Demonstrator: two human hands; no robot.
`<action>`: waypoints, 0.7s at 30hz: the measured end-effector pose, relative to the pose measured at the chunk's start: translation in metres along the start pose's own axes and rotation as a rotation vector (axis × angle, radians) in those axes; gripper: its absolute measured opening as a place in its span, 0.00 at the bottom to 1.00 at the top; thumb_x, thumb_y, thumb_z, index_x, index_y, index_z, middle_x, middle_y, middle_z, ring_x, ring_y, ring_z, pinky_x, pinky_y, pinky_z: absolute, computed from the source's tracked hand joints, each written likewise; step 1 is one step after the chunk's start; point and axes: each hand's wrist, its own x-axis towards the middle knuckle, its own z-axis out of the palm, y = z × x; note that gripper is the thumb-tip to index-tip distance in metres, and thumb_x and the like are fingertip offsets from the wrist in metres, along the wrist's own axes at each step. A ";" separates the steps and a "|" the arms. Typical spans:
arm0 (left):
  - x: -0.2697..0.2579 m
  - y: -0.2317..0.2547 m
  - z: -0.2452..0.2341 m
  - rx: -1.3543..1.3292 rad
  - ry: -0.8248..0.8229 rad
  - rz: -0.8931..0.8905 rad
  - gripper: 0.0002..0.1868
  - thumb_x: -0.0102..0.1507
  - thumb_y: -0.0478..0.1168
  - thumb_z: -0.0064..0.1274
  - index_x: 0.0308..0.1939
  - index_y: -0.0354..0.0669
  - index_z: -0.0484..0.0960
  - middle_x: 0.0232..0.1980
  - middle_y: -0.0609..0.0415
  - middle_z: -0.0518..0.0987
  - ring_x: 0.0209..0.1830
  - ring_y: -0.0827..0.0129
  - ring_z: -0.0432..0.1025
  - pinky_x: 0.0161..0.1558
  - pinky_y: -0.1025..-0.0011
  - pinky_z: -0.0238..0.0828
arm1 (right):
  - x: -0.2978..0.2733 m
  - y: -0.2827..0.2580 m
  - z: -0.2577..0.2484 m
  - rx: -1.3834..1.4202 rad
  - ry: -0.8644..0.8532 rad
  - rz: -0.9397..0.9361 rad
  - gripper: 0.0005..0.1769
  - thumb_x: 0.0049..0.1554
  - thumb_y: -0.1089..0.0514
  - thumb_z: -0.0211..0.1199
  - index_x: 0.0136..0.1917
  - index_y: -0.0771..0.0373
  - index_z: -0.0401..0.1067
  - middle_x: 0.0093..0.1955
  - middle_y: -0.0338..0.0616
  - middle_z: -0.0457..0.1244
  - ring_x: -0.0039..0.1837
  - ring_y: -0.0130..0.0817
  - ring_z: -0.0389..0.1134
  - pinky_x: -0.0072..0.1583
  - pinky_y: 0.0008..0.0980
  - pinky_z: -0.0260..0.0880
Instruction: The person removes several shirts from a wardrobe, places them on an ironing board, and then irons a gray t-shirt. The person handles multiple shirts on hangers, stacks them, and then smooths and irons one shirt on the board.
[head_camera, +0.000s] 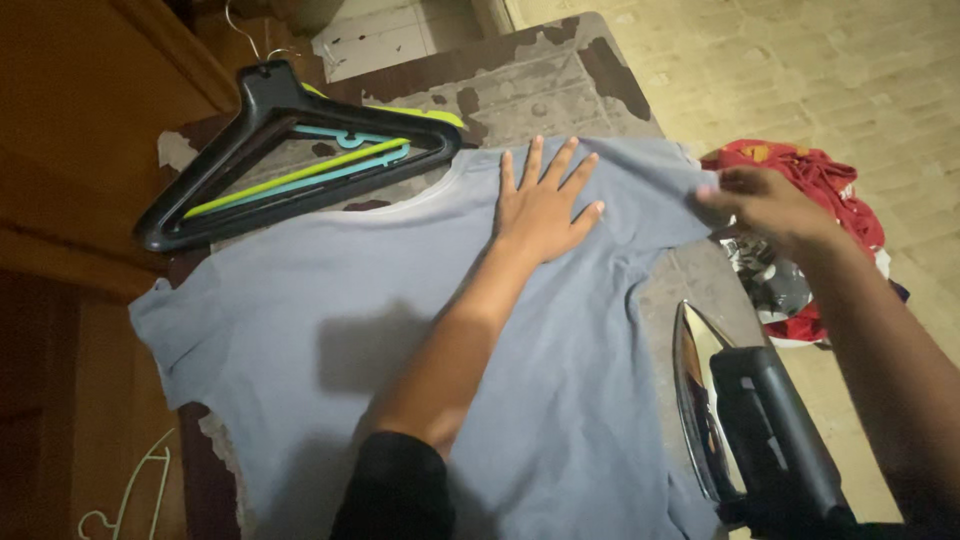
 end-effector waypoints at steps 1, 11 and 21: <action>0.000 0.000 0.001 0.011 0.011 0.015 0.38 0.66 0.65 0.41 0.79 0.61 0.57 0.83 0.57 0.49 0.84 0.49 0.37 0.76 0.37 0.26 | 0.007 -0.001 0.002 0.040 0.033 0.037 0.20 0.63 0.48 0.60 0.63 0.60 0.69 0.53 0.39 0.67 0.48 0.27 0.68 0.47 0.30 0.69; 0.000 0.000 -0.003 -0.018 0.033 0.063 0.39 0.65 0.65 0.42 0.78 0.60 0.57 0.82 0.55 0.49 0.83 0.49 0.39 0.75 0.38 0.29 | 0.068 -0.011 0.031 0.434 0.208 -0.505 0.06 0.71 0.58 0.60 0.56 0.57 0.64 0.40 0.32 0.62 0.37 0.19 0.59 0.37 0.23 0.59; 0.008 0.010 0.011 0.065 0.033 0.012 0.41 0.66 0.63 0.43 0.79 0.52 0.57 0.83 0.49 0.49 0.84 0.51 0.38 0.77 0.39 0.25 | 0.042 0.008 0.017 0.269 0.123 0.077 0.13 0.64 0.47 0.63 0.53 0.58 0.72 0.42 0.34 0.65 0.39 0.22 0.62 0.41 0.29 0.61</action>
